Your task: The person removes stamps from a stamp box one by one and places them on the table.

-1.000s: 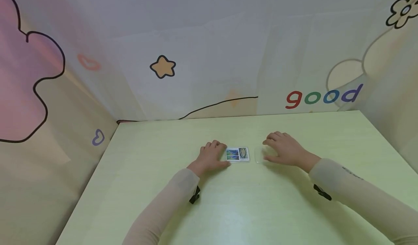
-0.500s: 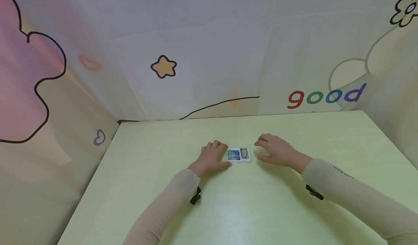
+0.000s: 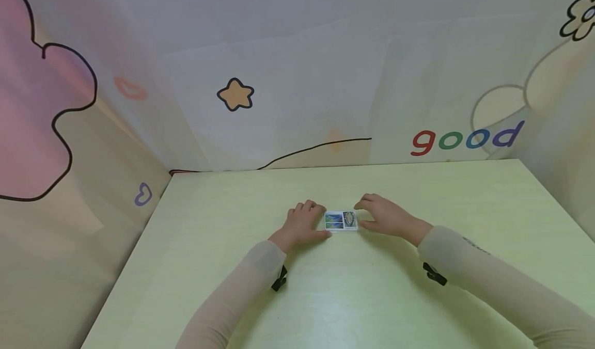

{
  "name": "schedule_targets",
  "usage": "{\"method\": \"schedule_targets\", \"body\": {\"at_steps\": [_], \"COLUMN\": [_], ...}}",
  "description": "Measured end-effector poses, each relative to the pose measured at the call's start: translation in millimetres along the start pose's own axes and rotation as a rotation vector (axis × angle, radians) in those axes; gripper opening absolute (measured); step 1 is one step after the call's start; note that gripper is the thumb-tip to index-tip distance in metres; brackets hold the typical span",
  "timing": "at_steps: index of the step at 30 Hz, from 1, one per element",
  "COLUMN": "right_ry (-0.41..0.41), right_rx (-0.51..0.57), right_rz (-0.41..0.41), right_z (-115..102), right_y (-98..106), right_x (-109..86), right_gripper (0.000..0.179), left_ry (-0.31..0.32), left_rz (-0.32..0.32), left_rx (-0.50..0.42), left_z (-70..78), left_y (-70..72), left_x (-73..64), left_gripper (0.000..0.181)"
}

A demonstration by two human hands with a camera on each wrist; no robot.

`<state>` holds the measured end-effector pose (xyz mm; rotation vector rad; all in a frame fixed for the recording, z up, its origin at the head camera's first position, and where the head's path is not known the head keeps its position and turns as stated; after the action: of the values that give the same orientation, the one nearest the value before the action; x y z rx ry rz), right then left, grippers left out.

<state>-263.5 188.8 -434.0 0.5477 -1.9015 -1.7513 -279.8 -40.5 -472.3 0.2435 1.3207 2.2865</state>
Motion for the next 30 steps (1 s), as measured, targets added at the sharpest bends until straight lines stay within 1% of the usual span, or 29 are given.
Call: {"method": "schedule_targets", "body": {"at_steps": [5,13,17,25,30], "right_ry": [-0.013,-0.049,-0.052,-0.05,-0.053], "right_rx": [0.032,0.074,0.075,0.051,0.068], "right_rz": [0.001,-0.029,-0.039,-0.058,-0.075], "right_z": [-2.2,-4.5,-5.7,-4.1,-3.9], "right_y": [-4.2,-10.7,-11.0,-13.4,-13.5], "right_x": [5.3,15.9,19.1,21.5,22.0], "right_gripper": [0.033,0.033,0.033,0.033,0.034], "left_ry": [0.001,-0.001,0.001,-0.012,-0.014], "left_rz": [0.001,0.002,-0.005,-0.006,-0.008], "left_rx": [0.002,0.012,-0.003,0.002,0.002], "left_z": [-1.9,-4.2,-2.6,0.4,1.7], "left_y": [-1.5,-3.2,-1.5,1.2,2.2], "left_x": [0.3,0.4,-0.9,-1.5,-2.3], "left_gripper": [0.066,0.066,0.065,0.064,0.064]}}
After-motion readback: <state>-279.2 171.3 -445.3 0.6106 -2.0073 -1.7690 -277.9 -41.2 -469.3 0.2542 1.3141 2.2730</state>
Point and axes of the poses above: each hand's wrist, its own x-axis towards the middle knuckle, its own y-axis out of the back of the hand, z = x × y, the point moved 1 cm from there along x, towards the middle knuckle, and after that the axes turned 14 degrees about -x, right-handed, at the moved point
